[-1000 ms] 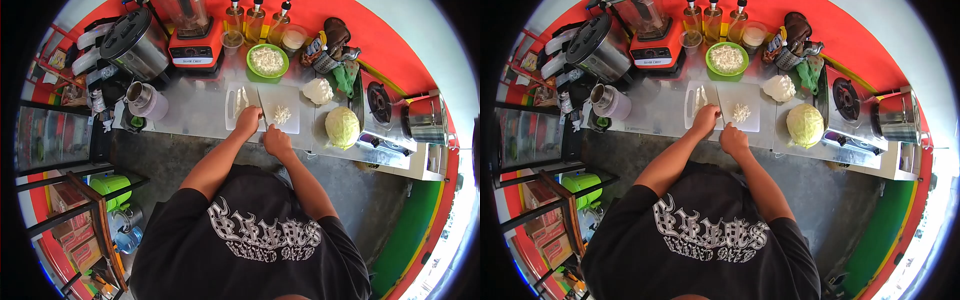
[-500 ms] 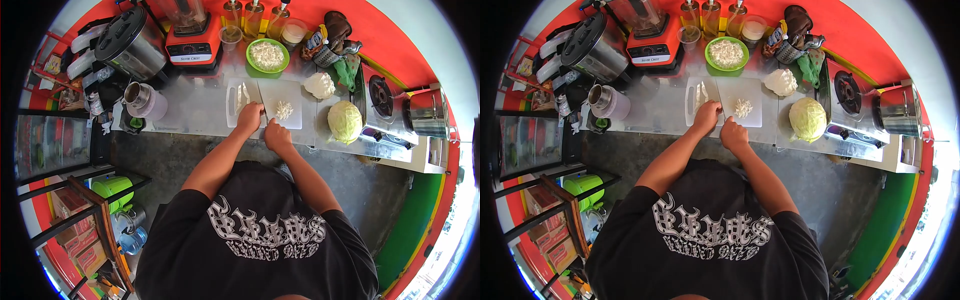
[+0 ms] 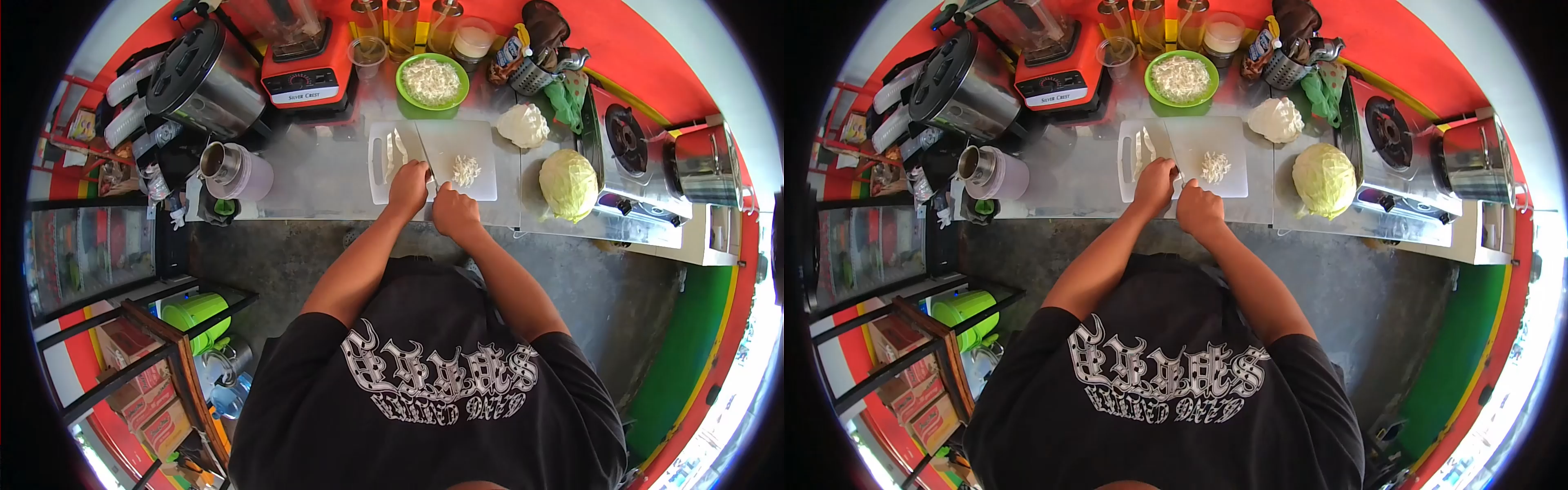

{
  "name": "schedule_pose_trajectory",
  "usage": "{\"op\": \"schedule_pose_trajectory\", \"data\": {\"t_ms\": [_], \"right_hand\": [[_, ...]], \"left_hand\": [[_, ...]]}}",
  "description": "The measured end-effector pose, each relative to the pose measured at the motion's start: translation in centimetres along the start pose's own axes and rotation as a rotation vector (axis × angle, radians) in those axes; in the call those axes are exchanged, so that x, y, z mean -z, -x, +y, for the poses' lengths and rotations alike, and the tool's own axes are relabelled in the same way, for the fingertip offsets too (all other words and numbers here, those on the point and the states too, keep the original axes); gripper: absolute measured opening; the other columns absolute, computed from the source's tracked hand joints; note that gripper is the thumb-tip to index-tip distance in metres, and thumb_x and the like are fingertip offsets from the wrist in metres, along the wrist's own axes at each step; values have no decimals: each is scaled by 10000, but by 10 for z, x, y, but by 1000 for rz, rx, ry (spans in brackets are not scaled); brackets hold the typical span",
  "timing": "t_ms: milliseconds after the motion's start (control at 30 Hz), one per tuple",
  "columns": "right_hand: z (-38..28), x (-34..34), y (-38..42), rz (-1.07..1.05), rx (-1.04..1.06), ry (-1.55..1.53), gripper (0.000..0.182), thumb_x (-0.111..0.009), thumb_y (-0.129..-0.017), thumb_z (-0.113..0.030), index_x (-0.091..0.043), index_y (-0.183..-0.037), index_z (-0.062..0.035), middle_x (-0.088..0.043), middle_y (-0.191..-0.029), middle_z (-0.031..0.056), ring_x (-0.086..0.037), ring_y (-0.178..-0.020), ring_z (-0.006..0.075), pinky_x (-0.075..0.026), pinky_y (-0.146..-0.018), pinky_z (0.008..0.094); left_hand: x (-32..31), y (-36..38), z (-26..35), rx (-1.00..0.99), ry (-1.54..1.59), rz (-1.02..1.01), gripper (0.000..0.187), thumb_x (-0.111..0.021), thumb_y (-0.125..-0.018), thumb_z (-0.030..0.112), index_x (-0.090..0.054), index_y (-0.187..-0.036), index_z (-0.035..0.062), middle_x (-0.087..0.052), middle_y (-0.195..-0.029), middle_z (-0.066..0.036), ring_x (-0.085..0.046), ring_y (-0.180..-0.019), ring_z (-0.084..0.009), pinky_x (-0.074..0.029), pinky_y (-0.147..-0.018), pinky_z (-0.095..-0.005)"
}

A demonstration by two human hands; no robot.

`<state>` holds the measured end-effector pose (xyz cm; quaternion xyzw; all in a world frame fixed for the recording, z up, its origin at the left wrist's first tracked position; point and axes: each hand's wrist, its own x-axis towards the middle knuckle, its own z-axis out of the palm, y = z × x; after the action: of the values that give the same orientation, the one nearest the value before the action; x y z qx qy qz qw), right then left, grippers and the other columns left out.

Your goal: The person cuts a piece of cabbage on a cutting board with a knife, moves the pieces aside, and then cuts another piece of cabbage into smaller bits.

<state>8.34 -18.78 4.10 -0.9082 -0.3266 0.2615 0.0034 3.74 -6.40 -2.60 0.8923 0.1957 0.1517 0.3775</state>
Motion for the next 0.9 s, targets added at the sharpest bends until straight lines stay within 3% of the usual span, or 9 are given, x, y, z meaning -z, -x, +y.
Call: {"op": "schedule_pose_trajectory", "data": {"t_ms": [200, 267, 600, 900], "right_hand": [[3, -13, -2, -3, -22, 20, 221, -569, -940, -132, -535, -1105, 11, -751, -973, 211, -752, -945, 346, -598, -817, 426], [6, -16, -7, 82, 29, -32, 229, -607, -901, -96, -519, -1072, 27, -739, -950, 229, -746, -936, 377, -594, -802, 457], [1, -8, -2, 30, -2, -54, 164, -568, -915, -80, -533, -1050, 7, -744, -954, 230, -748, -946, 362, -593, -810, 444], [5, -15, -2, 46, 37, -9, 222, -630, -891, -115, -523, -1049, 0, -745, -938, 211, -750, -922, 357, -590, -793, 439]], "left_hand": [[7, 0, 8, -4, 28, -27, 62, -611, -823, -35, -653, -847, 3, -637, -862, -201, -625, -853, -420, -494, -766, -500], [4, -1, 4, -25, 23, -23, 59, -608, -827, -31, -652, -850, 2, -634, -858, -204, -622, -857, -425, -492, -767, -504], [3, 0, 7, -24, -8, -7, 62, -600, -873, 10, -653, -856, -18, -625, -871, -202, -613, -903, -420, -488, -794, -505], [-1, 2, 0, -69, -1, 45, 86, -627, -853, 59, -678, -869, -8, -641, -882, -206, -618, -873, -421, -496, -797, -495]]}}
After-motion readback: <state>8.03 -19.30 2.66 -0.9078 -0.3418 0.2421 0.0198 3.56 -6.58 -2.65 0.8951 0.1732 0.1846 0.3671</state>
